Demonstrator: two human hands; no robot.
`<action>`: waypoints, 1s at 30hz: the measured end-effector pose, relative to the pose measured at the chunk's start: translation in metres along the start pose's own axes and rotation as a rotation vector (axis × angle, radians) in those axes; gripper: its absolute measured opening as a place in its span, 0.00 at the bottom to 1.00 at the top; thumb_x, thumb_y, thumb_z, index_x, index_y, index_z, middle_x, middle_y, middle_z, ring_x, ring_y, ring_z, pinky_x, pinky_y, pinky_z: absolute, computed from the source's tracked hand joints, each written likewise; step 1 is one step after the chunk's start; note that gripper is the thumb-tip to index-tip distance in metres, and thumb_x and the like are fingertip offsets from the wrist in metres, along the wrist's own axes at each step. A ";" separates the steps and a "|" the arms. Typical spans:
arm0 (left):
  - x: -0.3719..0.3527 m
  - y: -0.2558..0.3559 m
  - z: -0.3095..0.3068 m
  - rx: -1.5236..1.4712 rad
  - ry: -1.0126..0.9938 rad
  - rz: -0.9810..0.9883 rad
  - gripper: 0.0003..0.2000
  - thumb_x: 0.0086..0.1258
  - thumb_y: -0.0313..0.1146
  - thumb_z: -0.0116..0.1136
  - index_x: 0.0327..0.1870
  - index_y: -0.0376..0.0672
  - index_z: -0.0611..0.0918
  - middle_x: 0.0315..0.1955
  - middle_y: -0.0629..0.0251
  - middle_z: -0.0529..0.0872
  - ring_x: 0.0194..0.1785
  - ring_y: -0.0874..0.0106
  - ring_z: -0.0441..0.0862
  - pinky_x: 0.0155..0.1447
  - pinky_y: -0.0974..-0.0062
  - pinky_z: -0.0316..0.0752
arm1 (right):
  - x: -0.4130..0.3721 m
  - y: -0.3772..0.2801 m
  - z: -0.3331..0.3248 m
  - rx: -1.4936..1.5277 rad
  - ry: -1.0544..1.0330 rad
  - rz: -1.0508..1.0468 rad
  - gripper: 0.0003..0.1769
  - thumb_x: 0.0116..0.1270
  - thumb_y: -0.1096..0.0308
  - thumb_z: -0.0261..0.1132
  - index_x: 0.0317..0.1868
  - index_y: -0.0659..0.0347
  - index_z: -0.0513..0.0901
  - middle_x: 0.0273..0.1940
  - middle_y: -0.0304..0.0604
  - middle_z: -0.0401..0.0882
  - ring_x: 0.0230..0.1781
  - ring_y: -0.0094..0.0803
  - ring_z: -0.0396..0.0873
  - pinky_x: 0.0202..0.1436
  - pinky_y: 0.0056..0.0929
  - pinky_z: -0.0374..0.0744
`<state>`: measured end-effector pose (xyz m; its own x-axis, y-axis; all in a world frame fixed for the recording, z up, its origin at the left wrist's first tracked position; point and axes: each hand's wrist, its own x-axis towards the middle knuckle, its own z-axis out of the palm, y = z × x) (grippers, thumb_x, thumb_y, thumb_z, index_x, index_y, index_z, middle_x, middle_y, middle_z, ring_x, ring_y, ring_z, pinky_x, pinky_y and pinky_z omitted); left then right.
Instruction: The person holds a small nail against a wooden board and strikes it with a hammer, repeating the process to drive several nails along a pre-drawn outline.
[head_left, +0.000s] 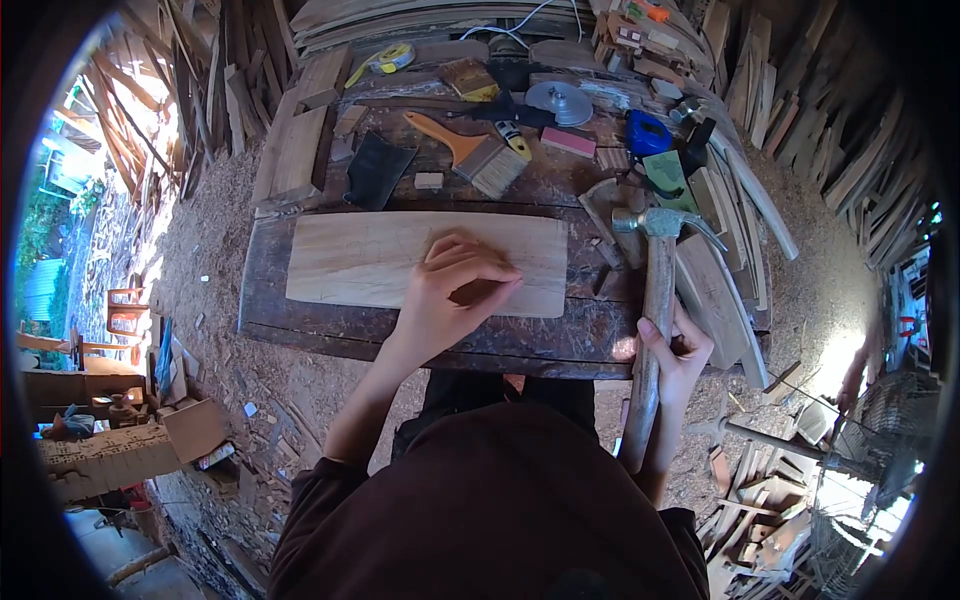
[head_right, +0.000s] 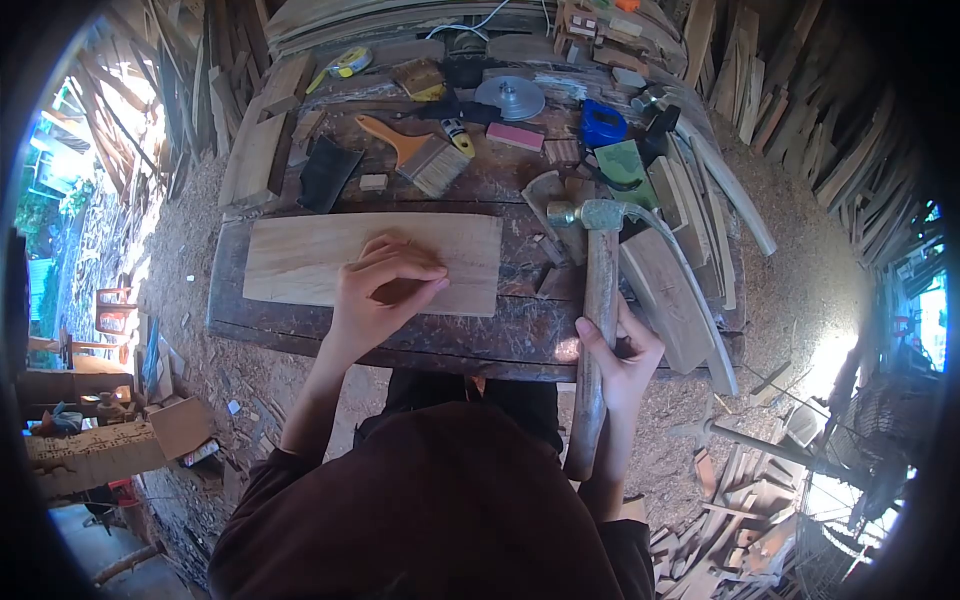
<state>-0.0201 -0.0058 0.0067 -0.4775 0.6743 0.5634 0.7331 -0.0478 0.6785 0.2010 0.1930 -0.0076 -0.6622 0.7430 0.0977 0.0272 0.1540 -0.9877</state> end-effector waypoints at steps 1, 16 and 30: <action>0.000 0.001 0.000 0.006 0.000 0.009 0.04 0.59 0.26 0.72 0.33 0.43 0.87 0.32 0.68 0.90 0.41 0.70 0.87 0.60 0.64 0.72 | 0.000 0.000 0.000 0.005 -0.005 -0.002 0.28 0.60 0.82 0.71 0.62 0.72 0.78 0.31 0.33 0.83 0.28 0.14 0.74 0.35 0.14 0.71; 0.000 0.001 -0.001 0.034 -0.019 0.018 0.04 0.59 0.25 0.72 0.33 0.43 0.88 0.33 0.69 0.91 0.42 0.73 0.88 0.62 0.66 0.70 | 0.000 0.002 0.001 -0.016 0.018 0.017 0.28 0.60 0.80 0.72 0.62 0.71 0.78 0.29 0.32 0.82 0.28 0.14 0.73 0.35 0.14 0.70; -0.003 -0.001 0.002 0.062 -0.012 0.072 0.06 0.58 0.24 0.70 0.34 0.44 0.86 0.35 0.70 0.89 0.44 0.72 0.86 0.62 0.65 0.70 | 0.000 -0.002 0.002 -0.035 0.016 -0.010 0.28 0.59 0.81 0.71 0.62 0.71 0.78 0.29 0.32 0.82 0.27 0.14 0.73 0.34 0.14 0.70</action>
<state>-0.0185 -0.0065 0.0031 -0.4166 0.6799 0.6035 0.7942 -0.0508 0.6056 0.1994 0.1918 -0.0059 -0.6508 0.7514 0.1092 0.0475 0.1838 -0.9818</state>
